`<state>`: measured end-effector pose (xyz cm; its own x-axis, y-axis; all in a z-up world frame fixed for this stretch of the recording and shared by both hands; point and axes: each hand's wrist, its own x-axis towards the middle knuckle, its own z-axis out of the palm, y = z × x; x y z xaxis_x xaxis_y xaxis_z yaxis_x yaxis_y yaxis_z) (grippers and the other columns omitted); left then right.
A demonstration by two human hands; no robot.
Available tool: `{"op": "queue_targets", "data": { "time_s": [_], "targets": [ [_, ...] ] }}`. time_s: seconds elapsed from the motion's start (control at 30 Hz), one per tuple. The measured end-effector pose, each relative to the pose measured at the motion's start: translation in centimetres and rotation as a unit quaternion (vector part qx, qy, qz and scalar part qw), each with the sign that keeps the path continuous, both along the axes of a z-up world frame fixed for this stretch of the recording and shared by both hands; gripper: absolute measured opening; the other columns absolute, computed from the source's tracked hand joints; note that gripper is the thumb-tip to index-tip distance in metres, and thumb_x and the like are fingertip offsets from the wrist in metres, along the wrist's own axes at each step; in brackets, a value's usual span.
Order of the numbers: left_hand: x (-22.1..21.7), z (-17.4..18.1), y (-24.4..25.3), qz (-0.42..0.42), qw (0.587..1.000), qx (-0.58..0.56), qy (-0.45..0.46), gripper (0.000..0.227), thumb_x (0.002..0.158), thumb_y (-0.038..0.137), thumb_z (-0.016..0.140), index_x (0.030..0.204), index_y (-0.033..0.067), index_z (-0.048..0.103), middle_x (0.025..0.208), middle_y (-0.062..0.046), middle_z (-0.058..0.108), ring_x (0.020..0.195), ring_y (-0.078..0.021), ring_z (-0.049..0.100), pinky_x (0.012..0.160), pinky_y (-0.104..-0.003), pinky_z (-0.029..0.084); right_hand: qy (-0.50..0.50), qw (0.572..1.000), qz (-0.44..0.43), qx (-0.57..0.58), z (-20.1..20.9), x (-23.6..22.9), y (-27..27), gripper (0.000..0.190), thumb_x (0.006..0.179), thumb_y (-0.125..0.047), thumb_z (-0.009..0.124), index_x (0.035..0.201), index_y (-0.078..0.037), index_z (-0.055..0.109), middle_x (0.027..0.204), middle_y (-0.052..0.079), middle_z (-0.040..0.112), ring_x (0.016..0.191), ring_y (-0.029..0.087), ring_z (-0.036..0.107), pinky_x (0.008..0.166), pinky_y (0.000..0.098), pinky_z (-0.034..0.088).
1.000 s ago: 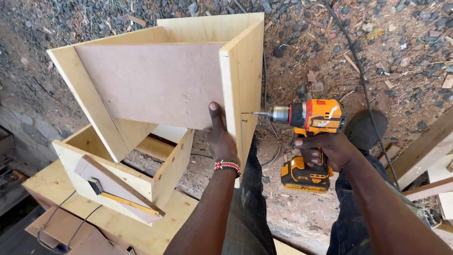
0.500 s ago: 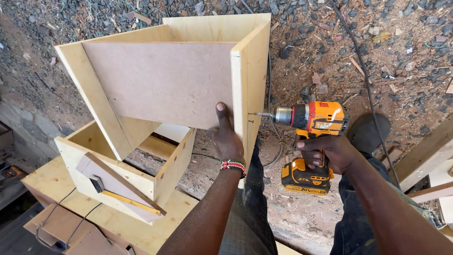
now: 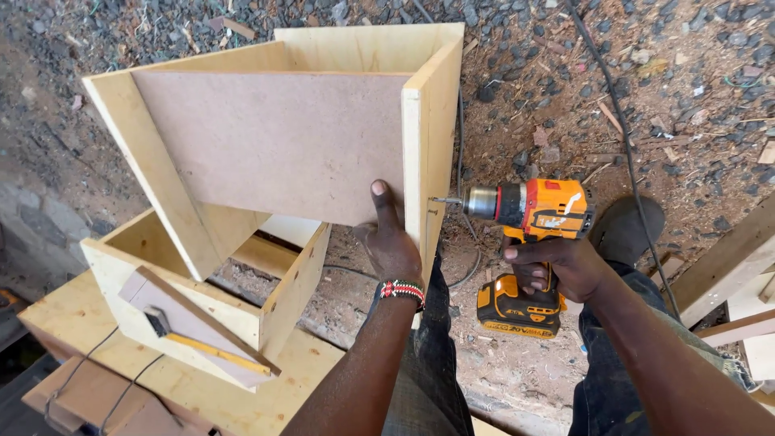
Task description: Assembling a wooden box by aligning panels and driving screws with a cordless power drill.
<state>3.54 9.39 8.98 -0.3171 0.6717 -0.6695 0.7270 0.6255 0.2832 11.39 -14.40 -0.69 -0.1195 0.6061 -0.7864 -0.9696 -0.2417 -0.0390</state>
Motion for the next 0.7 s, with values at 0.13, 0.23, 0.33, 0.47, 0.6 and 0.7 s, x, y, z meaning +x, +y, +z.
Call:
{"op": "queue_targets", "data": {
  "time_s": [0.13, 0.23, 0.33, 0.47, 0.6, 0.7],
  "targets": [
    [-1.5, -2.8, -0.3, -0.006, 1.0, -0.007, -0.006, 0.11, 0.103, 0.098, 0.055, 0.152, 0.0005, 0.048, 0.128, -0.026, 0.067, 0.137, -0.0432, 0.068, 0.12, -0.058, 0.051, 0.012, 1.0, -0.008, -0.004, -0.7, -0.6, -0.2, 0.034, 0.099, -0.008, 0.087, 0.067, 0.001, 0.079, 0.052, 0.008, 0.049, 0.044, 0.033, 0.058, 0.07, 0.0616, 0.065],
    [-0.7, -1.4, 0.2, 0.003, 1.0, 0.007, -0.005, 0.109, 0.103, 0.094, 0.062, 0.15, -0.0033, 0.049, 0.129, -0.029, 0.067, 0.137, -0.0475, 0.068, 0.122, -0.061, 0.051, -0.035, 0.999, 0.014, -0.016, -0.6, -0.6, 0.3, 0.041, 0.097, -0.006, 0.092, 0.06, 0.0, 0.073, 0.049, 0.014, 0.049, 0.043, 0.037, 0.058, 0.068, 0.0614, 0.063],
    [0.1, -1.0, 0.4, 0.006, 1.0, 0.006, -0.01, 0.106, 0.104, 0.092, 0.062, 0.152, -0.0017, 0.05, 0.13, -0.027, 0.068, 0.136, -0.0447, 0.069, 0.119, -0.058, 0.054, -0.046, 0.999, 0.015, -0.014, 0.3, 0.0, 1.1, 0.043, 0.1, -0.008, 0.09, 0.061, 0.002, 0.076, 0.052, 0.012, 0.049, 0.046, 0.035, 0.06, 0.071, 0.0598, 0.064],
    [0.3, -0.8, 0.7, -0.004, 1.0, 0.012, -0.016, 0.111, 0.104, 0.092, 0.06, 0.156, -0.005, 0.048, 0.131, -0.028, 0.066, 0.138, -0.044, 0.067, 0.12, -0.057, 0.052, -0.041, 0.999, 0.032, -0.007, 1.0, 0.7, 2.1, 0.04, 0.1, -0.012, 0.091, 0.064, 0.0, 0.078, 0.052, 0.01, 0.048, 0.047, 0.034, 0.059, 0.074, 0.0599, 0.064],
    [-0.3, -1.7, 0.9, -0.006, 1.0, 0.022, -0.019, 0.107, 0.106, 0.089, 0.058, 0.153, -0.0062, 0.05, 0.119, -0.02, 0.064, 0.121, -0.0351, 0.065, 0.107, -0.049, 0.053, -0.06, 0.997, 0.05, 0.004, 1.0, 1.9, 2.8, 0.044, 0.1, -0.013, 0.09, 0.061, -0.001, 0.073, 0.05, 0.011, 0.046, 0.044, 0.032, 0.055, 0.066, 0.0572, 0.06],
    [-0.4, -2.4, 1.1, -0.023, 0.999, 0.021, -0.016, 0.103, 0.107, 0.09, 0.054, 0.149, -0.0036, 0.052, 0.104, -0.01, 0.061, 0.102, -0.0254, 0.063, 0.092, -0.039, 0.052, -0.053, 0.996, 0.071, 0.022, 0.6, 3.3, 3.4, 0.045, 0.103, -0.019, 0.088, 0.064, -0.003, 0.072, 0.05, 0.008, 0.046, 0.044, 0.029, 0.057, 0.065, 0.053, 0.06]
  ]
}}
